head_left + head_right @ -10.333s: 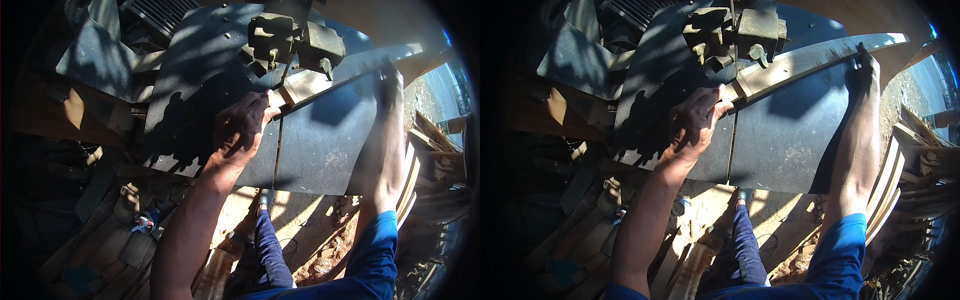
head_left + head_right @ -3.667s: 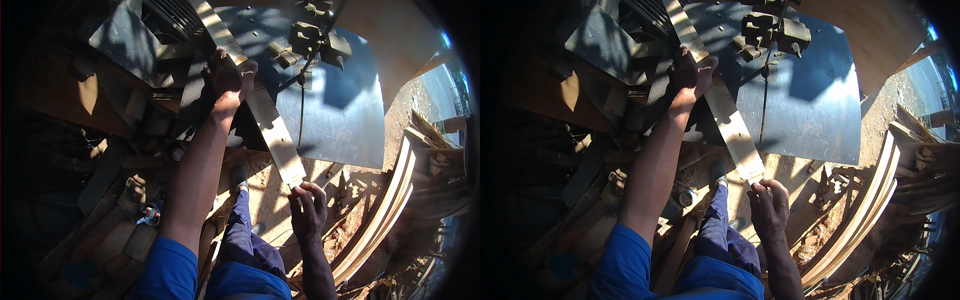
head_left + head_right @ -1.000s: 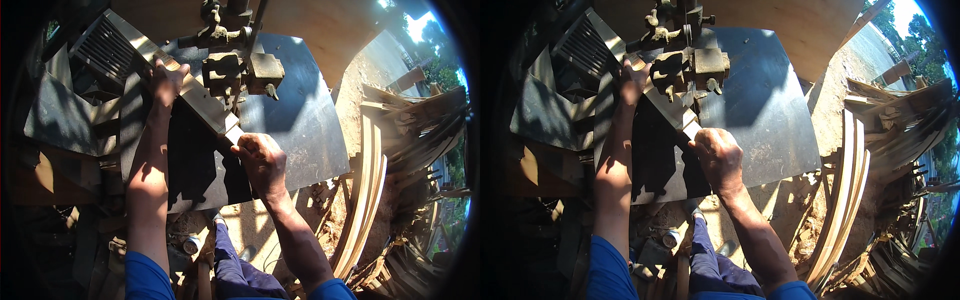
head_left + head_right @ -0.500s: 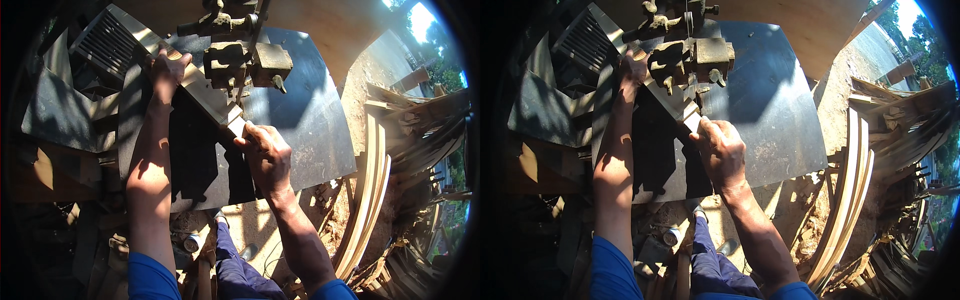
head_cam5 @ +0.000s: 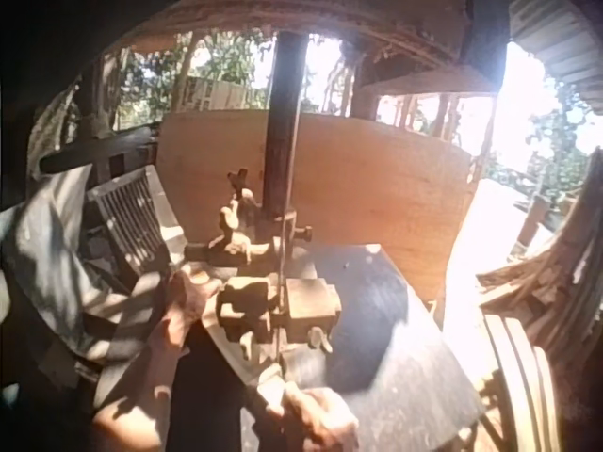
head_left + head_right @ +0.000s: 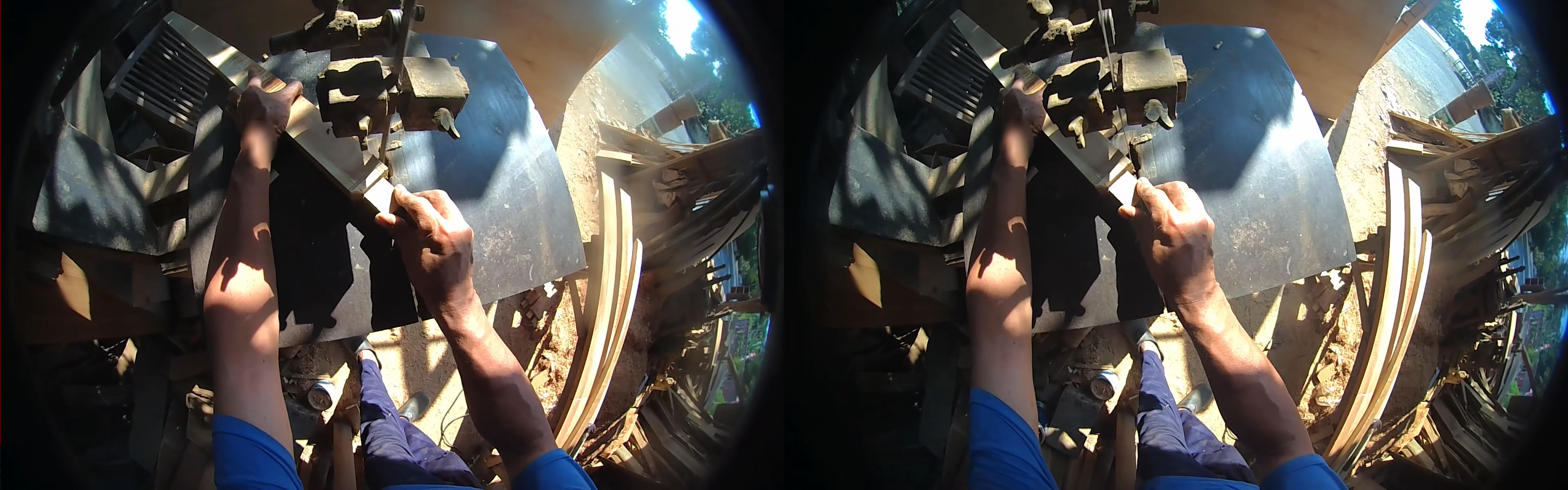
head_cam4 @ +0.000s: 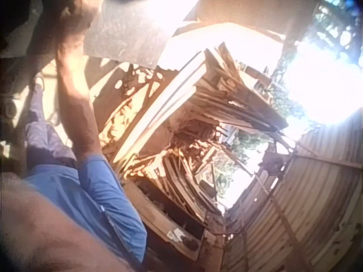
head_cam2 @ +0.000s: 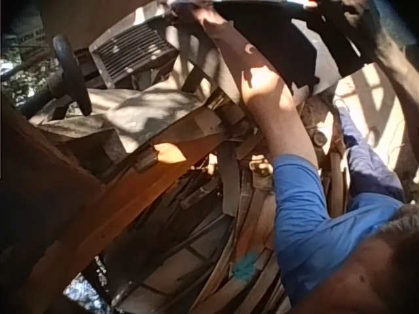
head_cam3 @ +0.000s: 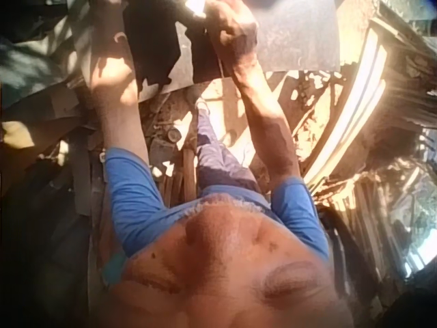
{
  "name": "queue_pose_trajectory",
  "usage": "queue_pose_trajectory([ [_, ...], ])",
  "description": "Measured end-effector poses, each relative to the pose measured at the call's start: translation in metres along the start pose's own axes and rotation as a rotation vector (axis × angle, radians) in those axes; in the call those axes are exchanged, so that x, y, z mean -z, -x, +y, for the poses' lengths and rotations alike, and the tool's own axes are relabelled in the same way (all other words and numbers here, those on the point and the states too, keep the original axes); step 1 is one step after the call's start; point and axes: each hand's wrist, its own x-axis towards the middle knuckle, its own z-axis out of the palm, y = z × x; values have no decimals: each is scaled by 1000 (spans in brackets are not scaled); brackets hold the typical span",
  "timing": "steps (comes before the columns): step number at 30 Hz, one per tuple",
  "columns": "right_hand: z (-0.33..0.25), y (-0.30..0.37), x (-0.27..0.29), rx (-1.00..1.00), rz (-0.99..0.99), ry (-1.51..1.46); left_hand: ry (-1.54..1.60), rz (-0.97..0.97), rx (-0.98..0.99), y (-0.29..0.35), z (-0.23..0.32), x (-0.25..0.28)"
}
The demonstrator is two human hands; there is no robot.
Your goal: The person picks up a wooden board, carries it to a band saw, and feeds it through the blade to cut a curved shape. The person then moves a wooden chair in the workshop.
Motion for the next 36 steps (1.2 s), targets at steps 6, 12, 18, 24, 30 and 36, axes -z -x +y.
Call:
queue_pose_trajectory([
  [6,-13,-3,-4,54,15,-6,-82,169,-127,-8,-21,18],
  [12,2,-4,0,58,-7,71,-389,171,-354,10,1,5],
  [18,-14,-3,-5,103,-41,36,180,-39,119,0,-3,24],
  [24,-21,14,8,171,-86,236,209,-47,174,29,10,25],
  [30,-44,63,49,109,-176,248,173,-36,125,93,17,56],
  [36,-76,155,114,45,-256,163,121,80,-115,221,-3,78],
])
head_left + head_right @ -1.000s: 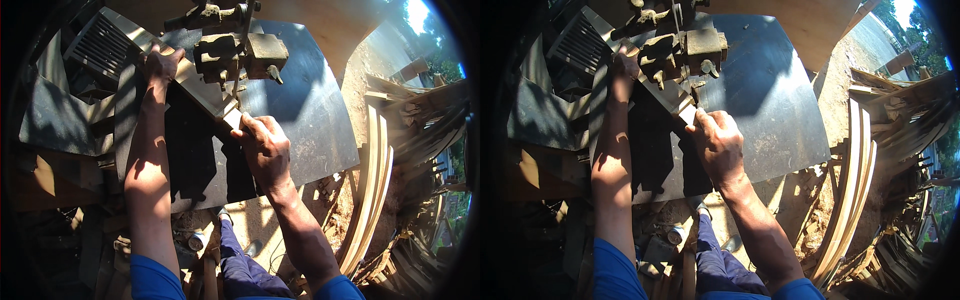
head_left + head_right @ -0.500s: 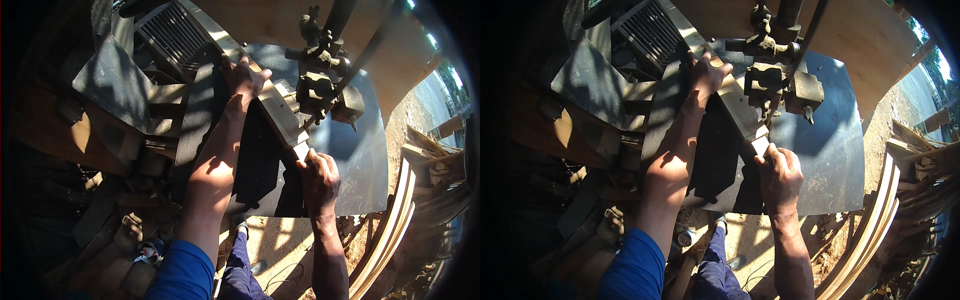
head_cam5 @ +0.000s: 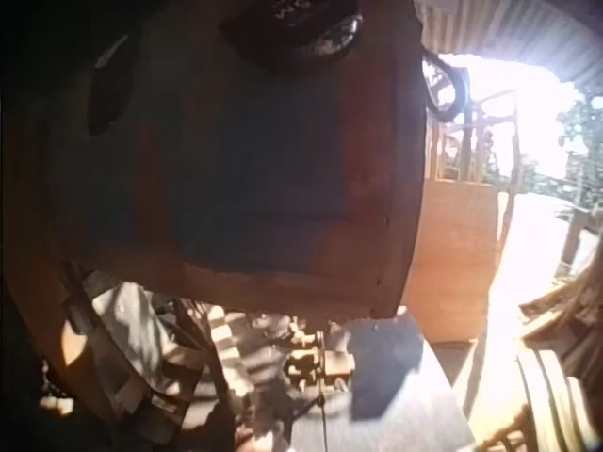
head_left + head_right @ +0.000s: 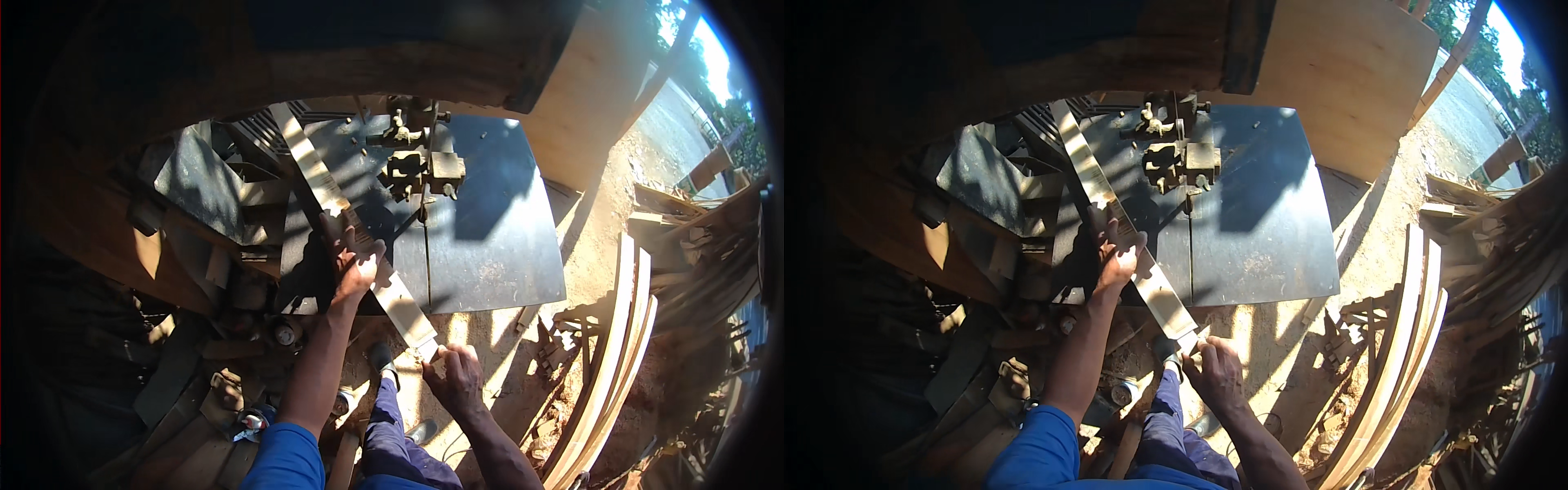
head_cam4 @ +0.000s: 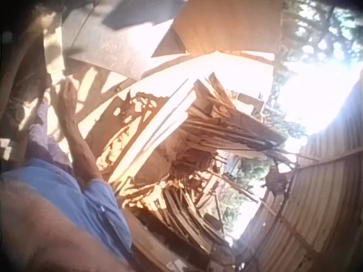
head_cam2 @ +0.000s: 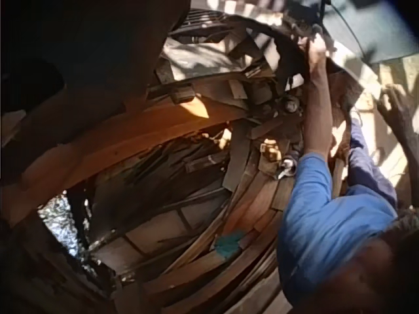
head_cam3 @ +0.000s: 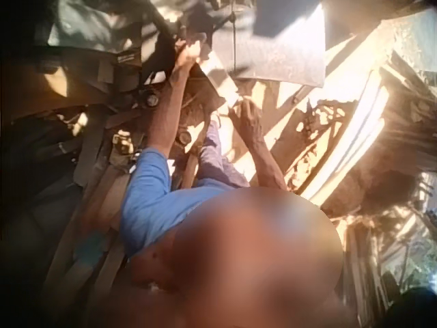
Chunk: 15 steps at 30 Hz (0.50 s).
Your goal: The person picks up a wooden board, carries it to a band saw, and feeds it through the blade to cut a curved shape. The person then moves a wooden chair in the workshop.
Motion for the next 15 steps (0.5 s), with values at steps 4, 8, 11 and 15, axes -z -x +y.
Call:
queue_pose_trajectory([
  [4,-9,54,34,-104,-101,-150,382,-284,362,46,47,43],
  [8,-48,73,70,-57,-180,-221,49,-181,209,73,40,83],
  [11,-43,86,68,-84,-227,-258,-15,-206,270,79,68,96],
  [15,-54,117,89,-22,-574,-264,-182,-285,213,132,56,127],
])
